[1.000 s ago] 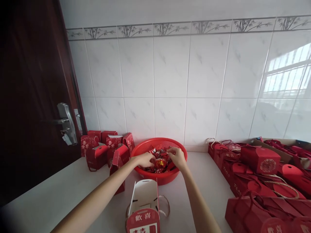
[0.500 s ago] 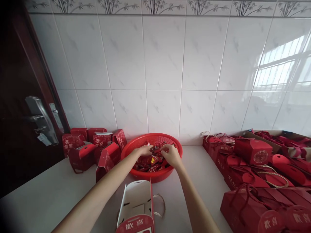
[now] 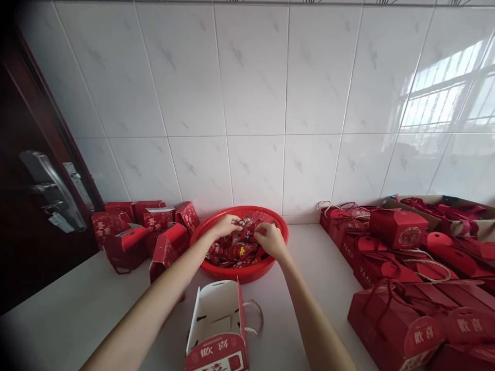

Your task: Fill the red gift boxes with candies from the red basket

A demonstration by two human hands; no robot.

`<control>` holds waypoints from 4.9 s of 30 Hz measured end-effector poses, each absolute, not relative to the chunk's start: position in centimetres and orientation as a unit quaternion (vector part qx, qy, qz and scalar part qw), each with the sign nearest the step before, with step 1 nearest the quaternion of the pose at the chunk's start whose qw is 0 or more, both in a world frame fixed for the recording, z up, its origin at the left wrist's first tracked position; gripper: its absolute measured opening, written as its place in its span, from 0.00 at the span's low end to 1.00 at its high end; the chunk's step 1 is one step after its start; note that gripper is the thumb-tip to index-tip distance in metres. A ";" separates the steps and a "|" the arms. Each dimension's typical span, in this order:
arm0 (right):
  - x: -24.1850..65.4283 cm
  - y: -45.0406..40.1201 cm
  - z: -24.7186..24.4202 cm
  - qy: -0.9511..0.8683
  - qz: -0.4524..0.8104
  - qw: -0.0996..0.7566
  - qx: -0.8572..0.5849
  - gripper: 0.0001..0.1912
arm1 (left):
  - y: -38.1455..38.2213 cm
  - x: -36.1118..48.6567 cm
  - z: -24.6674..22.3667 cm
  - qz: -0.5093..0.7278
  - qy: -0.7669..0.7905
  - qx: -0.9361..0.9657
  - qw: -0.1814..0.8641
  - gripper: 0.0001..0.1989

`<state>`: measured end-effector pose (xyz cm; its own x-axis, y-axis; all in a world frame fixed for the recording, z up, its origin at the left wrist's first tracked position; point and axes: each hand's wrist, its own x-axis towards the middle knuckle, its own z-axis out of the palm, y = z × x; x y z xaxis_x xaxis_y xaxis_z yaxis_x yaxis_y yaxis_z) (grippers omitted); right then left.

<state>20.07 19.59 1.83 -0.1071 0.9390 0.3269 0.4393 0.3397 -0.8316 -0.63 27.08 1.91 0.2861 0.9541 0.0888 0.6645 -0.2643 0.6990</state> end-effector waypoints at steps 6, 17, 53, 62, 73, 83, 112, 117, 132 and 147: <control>20.2 19.8 1.6 -0.676 0.287 0.451 -0.508 0.09 | 26.6 0.1 2.8 0.379 0.465 0.740 0.305 0.11; 20.0 19.5 1.9 -0.661 0.289 0.451 -0.526 0.10 | 25.2 -0.7 2.8 0.413 0.446 0.748 0.267 0.09; 20.8 20.0 2.0 -0.462 0.464 0.662 -0.366 0.20 | 23.3 2.2 2.9 0.386 0.440 0.784 0.206 0.08; 21.0 19.0 2.7 -0.540 0.516 0.563 -0.353 0.21 | 22.9 2.1 3.1 0.428 0.390 0.779 0.239 0.09; 20.9 19.6 2.4 -0.505 0.523 0.583 -0.363 0.21 | 23.1 1.7 3.0 0.385 0.428 0.776 0.257 0.18; 20.8 19.8 2.3 -0.451 0.528 0.618 -0.369 0.17 | 23.0 0.4 1.9 0.138 0.515 0.799 0.278 0.19; 20.7 19.7 2.8 -0.397 0.541 0.662 -0.333 0.14 | 21.7 1.9 4.4 0.387 0.356 0.785 0.328 0.23; 20.5 19.2 3.0 -0.425 0.535 0.655 -0.323 0.17 | 21.3 2.0 4.5 0.347 0.346 0.801 0.343 0.23; 20.3 19.3 2.8 -0.402 0.517 0.677 -0.336 0.16 | 22.4 1.5 2.2 0.096 0.433 0.858 0.259 0.16; 20.6 20.9 1.9 -0.290 0.644 0.666 -0.239 0.11 | 23.5 2.3 1.4 0.084 0.489 0.860 0.121 0.03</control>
<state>20.56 20.92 1.92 0.0015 0.9969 0.0790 -0.7197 0.0559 -0.6920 2.32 23.51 1.38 0.5073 0.8614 0.0259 0.8206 -0.4920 0.2909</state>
